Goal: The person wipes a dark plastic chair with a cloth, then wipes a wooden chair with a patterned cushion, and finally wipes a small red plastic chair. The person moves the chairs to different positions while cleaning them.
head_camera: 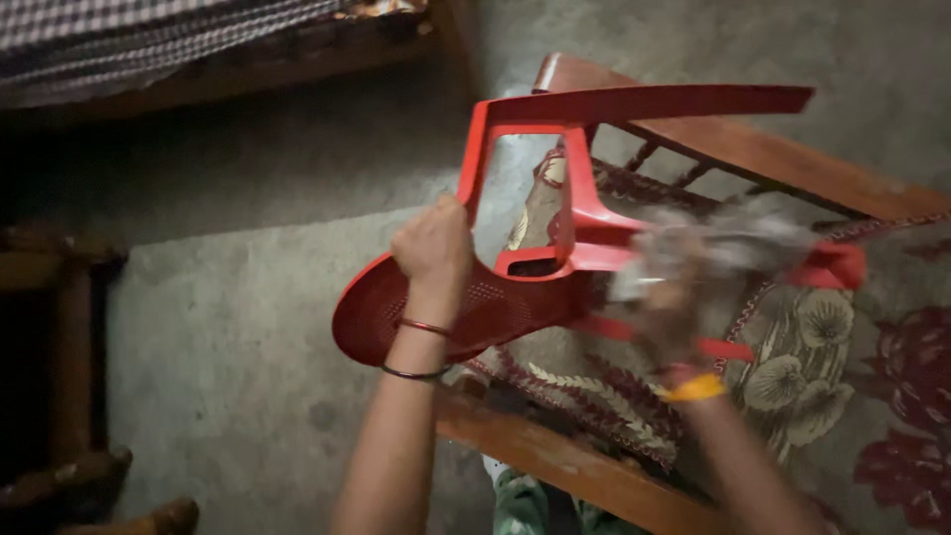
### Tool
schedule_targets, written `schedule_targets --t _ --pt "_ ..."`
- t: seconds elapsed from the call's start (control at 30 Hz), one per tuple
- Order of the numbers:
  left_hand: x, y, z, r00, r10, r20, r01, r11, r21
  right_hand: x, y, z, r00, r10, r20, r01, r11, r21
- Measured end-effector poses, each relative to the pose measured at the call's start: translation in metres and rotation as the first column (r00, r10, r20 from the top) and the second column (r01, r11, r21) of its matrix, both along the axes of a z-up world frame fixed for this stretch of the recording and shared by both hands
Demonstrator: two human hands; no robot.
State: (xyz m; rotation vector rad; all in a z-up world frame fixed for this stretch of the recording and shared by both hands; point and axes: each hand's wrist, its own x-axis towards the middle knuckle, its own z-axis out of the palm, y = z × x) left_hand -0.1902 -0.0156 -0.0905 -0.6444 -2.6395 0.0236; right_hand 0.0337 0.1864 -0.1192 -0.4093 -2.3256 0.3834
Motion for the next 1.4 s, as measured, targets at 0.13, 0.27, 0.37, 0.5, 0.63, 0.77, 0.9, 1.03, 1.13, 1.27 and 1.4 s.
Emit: schedule_targets --t 0.13,0.27,0.37,0.5,0.63,0.77,0.9,1.03,1.13,1.27,1.4 --pt "-0.009 -0.002 0.002 0.996 -0.033 -0.081 0.033 0.999 -0.007 -0.04 -0.032 -0.032 0.962 0.258 0.094 -0.267 0.958 0.102" --pt "-0.007 -0.011 0.001 0.993 -0.045 -0.112 0.047 0.999 0.017 -0.006 0.009 -0.001 0.922 0.382 0.062 -0.387 0.918 0.089" --pt "-0.003 -0.01 -0.002 0.994 -0.042 -0.104 0.045 0.999 0.028 0.044 0.052 0.034 0.982 0.142 0.125 -0.168 0.96 0.223" --pt "-0.001 -0.009 -0.011 0.987 0.001 -0.161 0.01 0.998 0.068 0.046 0.06 0.054 0.994 0.048 0.102 -0.047 0.999 -0.014" --pt "-0.002 -0.017 -0.018 0.992 -0.003 -0.128 0.009 0.999 0.044 -0.03 0.006 0.063 0.97 0.241 -0.024 -0.239 0.939 -0.246" --pt "-0.011 -0.019 -0.015 0.997 0.057 -0.057 -0.057 0.998 -0.001 -0.106 -0.032 0.052 0.933 -0.168 0.319 0.028 0.916 0.401" --pt "-0.026 -0.02 -0.009 0.997 -0.001 -0.077 0.004 0.999 0.044 -0.06 0.019 0.045 0.894 -0.084 0.44 -0.106 0.915 0.39" --pt "-0.037 -0.005 -0.009 0.996 -0.022 -0.09 0.025 0.999 0.037 0.014 0.096 0.061 0.805 -0.23 0.547 -0.069 0.879 0.472" --pt "-0.048 0.015 -0.01 0.995 -0.047 -0.09 0.051 0.998 0.044 0.046 0.145 0.07 0.481 -0.282 0.83 0.151 0.959 0.238" --pt "-0.059 0.027 -0.004 0.992 -0.047 -0.121 0.051 0.998 0.035 0.067 0.173 0.046 0.901 -0.064 0.429 0.365 0.647 -0.669" --pt "-0.063 0.02 0.003 0.993 -0.045 -0.11 0.046 0.999 0.013 0.068 0.157 0.011 0.959 -0.234 0.159 0.255 0.474 -0.842"
